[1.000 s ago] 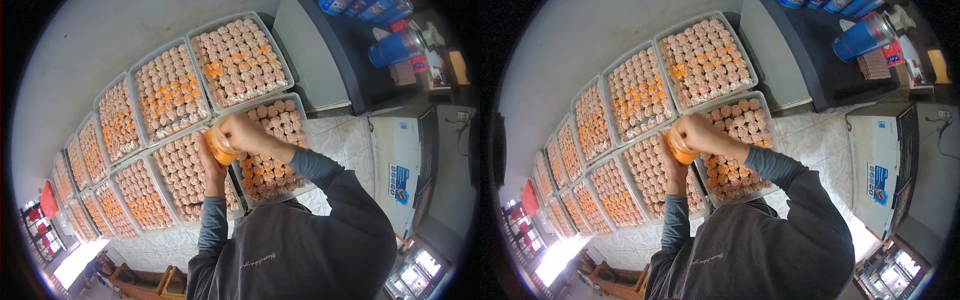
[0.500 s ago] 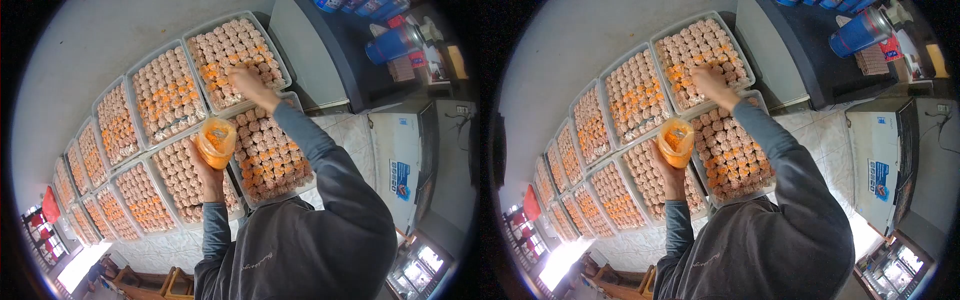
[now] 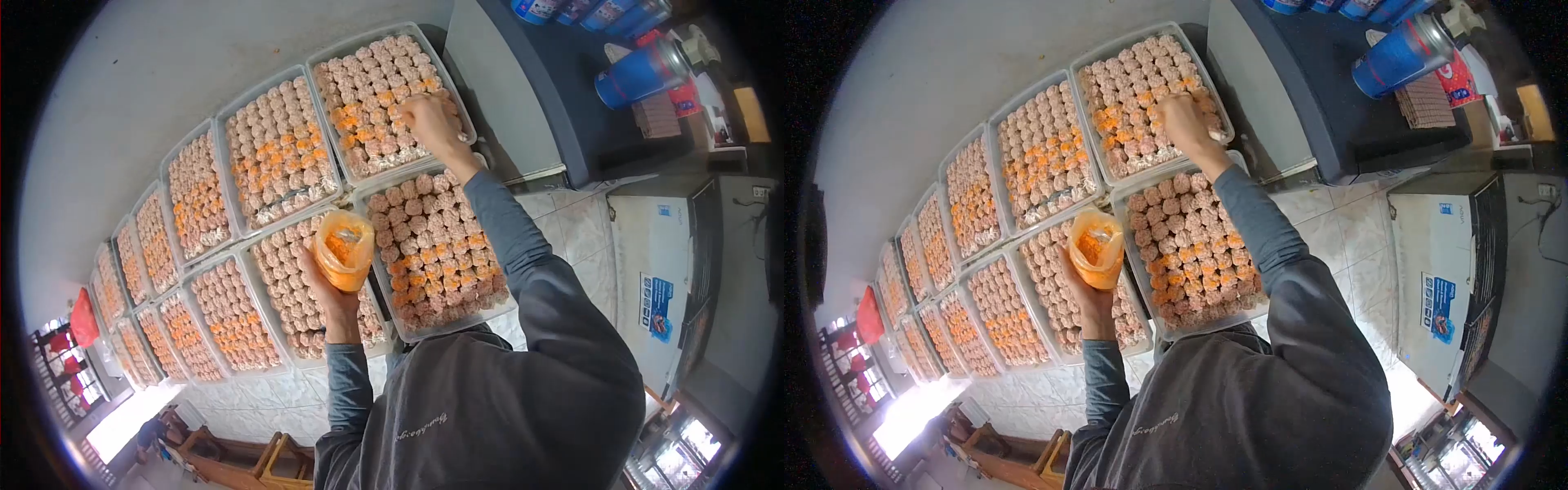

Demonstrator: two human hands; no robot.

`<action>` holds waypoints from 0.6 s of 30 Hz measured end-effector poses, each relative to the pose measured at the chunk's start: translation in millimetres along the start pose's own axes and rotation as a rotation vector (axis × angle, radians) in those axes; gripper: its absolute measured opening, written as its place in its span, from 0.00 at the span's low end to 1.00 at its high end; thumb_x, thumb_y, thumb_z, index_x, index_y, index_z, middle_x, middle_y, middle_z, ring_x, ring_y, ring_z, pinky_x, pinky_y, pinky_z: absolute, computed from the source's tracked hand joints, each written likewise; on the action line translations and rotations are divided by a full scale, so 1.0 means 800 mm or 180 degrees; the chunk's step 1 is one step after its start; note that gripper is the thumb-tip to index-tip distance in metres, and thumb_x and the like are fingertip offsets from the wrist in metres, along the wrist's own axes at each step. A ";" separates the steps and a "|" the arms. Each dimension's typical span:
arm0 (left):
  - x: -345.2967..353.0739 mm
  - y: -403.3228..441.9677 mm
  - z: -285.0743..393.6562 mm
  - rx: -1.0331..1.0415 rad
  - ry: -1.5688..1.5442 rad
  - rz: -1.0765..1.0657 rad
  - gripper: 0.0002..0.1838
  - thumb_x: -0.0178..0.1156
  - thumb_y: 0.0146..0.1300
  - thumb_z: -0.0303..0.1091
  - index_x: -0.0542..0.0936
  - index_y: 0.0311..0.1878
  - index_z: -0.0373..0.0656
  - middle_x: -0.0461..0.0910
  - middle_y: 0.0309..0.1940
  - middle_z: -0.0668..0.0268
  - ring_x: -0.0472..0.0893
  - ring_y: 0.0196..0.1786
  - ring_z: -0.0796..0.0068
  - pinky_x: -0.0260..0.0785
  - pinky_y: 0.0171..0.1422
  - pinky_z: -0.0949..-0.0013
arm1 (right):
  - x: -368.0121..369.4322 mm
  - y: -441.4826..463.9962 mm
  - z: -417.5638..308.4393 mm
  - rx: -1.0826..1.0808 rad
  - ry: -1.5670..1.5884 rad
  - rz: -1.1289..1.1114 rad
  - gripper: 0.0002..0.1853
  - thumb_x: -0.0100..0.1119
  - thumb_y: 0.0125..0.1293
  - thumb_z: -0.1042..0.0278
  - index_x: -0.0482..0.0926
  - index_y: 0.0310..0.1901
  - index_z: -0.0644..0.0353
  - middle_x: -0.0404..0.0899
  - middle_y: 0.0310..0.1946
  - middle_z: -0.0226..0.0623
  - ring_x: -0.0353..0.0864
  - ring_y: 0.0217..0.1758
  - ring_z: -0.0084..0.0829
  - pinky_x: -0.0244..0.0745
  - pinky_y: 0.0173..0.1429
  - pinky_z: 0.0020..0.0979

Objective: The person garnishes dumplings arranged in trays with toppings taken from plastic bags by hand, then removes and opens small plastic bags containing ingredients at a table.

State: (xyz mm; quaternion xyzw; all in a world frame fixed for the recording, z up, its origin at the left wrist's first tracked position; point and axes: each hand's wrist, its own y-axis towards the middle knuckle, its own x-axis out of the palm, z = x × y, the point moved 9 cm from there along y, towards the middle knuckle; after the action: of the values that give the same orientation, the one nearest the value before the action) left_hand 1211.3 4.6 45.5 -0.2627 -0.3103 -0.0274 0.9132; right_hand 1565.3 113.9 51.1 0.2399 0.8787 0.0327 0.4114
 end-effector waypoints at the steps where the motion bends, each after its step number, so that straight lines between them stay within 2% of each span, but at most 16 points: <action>1: -0.003 -0.006 0.002 -0.0020 0.0064 -0.0013 0.36 0.43 0.76 0.64 0.69 0.72 0.44 0.76 0.65 0.59 0.79 0.65 0.59 0.76 0.67 0.52 | 0.018 0.003 -0.018 -0.0195 -0.0161 -0.0045 0.04 0.59 0.56 0.82 0.82 0.27 0.69 0.85 0.36 0.56 0.86 0.37 0.53 0.80 0.43 0.46; 2: -0.008 -0.013 0.004 -0.0018 0.0078 0.0005 0.36 0.43 0.76 0.64 0.69 0.72 0.44 0.76 0.65 0.59 0.79 0.65 0.59 0.76 0.67 0.52 | 0.029 0.000 -0.032 -0.0380 -0.0323 -0.0099 0.05 0.58 0.57 0.82 0.83 0.28 0.68 0.85 0.36 0.55 0.86 0.35 0.51 0.80 0.42 0.45; 3: -0.015 -0.021 0.005 -0.0033 -0.0050 0.0130 0.36 0.43 0.76 0.65 0.69 0.72 0.45 0.76 0.65 0.60 0.79 0.64 0.58 0.76 0.66 0.52 | 0.035 -0.002 -0.037 -0.0065 -0.0645 -0.0697 0.04 0.61 0.58 0.80 0.84 0.29 0.68 0.85 0.34 0.54 0.86 0.34 0.50 0.79 0.39 0.46; 4: -0.020 -0.027 0.008 -0.0012 -0.0205 0.0235 0.36 0.43 0.76 0.65 0.70 0.72 0.45 0.76 0.65 0.61 0.79 0.64 0.58 0.76 0.66 0.52 | 0.036 -0.006 -0.044 -0.0127 -0.0644 -0.0695 0.04 0.61 0.58 0.80 0.84 0.29 0.68 0.85 0.34 0.54 0.86 0.34 0.50 0.79 0.39 0.46; 6: -0.017 -0.046 0.025 0.0183 -0.0346 0.0067 0.35 0.44 0.75 0.64 0.71 0.71 0.45 0.77 0.65 0.62 0.80 0.63 0.59 0.76 0.66 0.52 | 0.027 -0.003 -0.012 0.0763 -0.0181 -0.0114 0.06 0.61 0.61 0.77 0.84 0.27 0.66 0.83 0.26 0.53 0.84 0.30 0.49 0.76 0.35 0.45; 8: -0.036 -0.069 0.036 0.0284 -0.0550 0.0244 0.36 0.42 0.76 0.66 0.71 0.69 0.43 0.77 0.64 0.60 0.80 0.63 0.58 0.78 0.64 0.52 | 0.037 0.012 -0.005 0.0856 -0.0112 -0.0432 0.07 0.59 0.63 0.75 0.82 0.28 0.66 0.82 0.24 0.51 0.83 0.28 0.49 0.73 0.33 0.45; 11: -0.086 -0.105 0.049 0.0384 -0.0593 0.0516 0.37 0.43 0.75 0.66 0.71 0.70 0.44 0.78 0.63 0.60 0.80 0.62 0.58 0.78 0.63 0.51 | 0.024 0.017 -0.040 0.0172 -0.0430 -0.0290 0.09 0.54 0.68 0.71 0.79 0.36 0.68 0.83 0.33 0.52 0.83 0.34 0.49 0.74 0.35 0.47; 12: -0.107 -0.120 0.053 0.0434 -0.0555 0.0666 0.37 0.44 0.75 0.66 0.70 0.70 0.44 0.78 0.63 0.60 0.81 0.62 0.58 0.78 0.63 0.51 | 0.026 0.012 -0.040 0.0350 -0.0454 -0.0291 0.09 0.53 0.68 0.71 0.80 0.40 0.69 0.83 0.37 0.55 0.84 0.37 0.50 0.75 0.37 0.48; 13: -0.117 -0.135 0.059 0.0492 -0.0649 0.0515 0.37 0.45 0.74 0.67 0.71 0.70 0.45 0.78 0.62 0.61 0.81 0.61 0.58 0.78 0.62 0.51 | 0.027 0.007 -0.041 0.0528 -0.0478 -0.0293 0.11 0.53 0.69 0.71 0.80 0.43 0.69 0.83 0.41 0.57 0.85 0.40 0.51 0.76 0.40 0.48; 14: -0.133 -0.151 0.070 0.0605 -0.0711 0.0489 0.37 0.45 0.74 0.67 0.71 0.70 0.45 0.78 0.62 0.61 0.81 0.61 0.58 0.78 0.62 0.51 | 0.019 -0.001 -0.046 0.0969 -0.0374 -0.0467 0.13 0.52 0.69 0.70 0.81 0.47 0.69 0.83 0.45 0.59 0.85 0.43 0.51 0.78 0.42 0.49; 16: -0.174 -0.190 0.077 0.0848 -0.0967 0.0673 0.37 0.46 0.73 0.68 0.71 0.69 0.45 0.78 0.62 0.60 0.82 0.59 0.59 0.79 0.60 0.53 | 0.019 0.001 -0.058 0.0572 -0.1030 -0.0158 0.13 0.51 0.70 0.72 0.84 0.46 0.68 0.84 0.45 0.59 0.86 0.44 0.52 0.80 0.47 0.49; 18: -0.216 -0.233 0.080 0.0954 -0.1230 0.0475 0.38 0.44 0.73 0.69 0.71 0.69 0.45 0.79 0.60 0.60 0.83 0.56 0.58 0.80 0.57 0.54 | 0.017 0.016 -0.058 0.0235 -0.1269 -0.0097 0.12 0.53 0.70 0.72 0.86 0.43 0.68 0.86 0.43 0.57 0.87 0.43 0.51 0.81 0.47 0.47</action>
State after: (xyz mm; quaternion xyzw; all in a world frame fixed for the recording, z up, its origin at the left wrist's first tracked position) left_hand 996.7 -143.4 74.1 -0.1470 -0.4594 0.1370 0.8652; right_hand 1528.7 137.8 75.4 0.2432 0.7840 -0.0540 0.5685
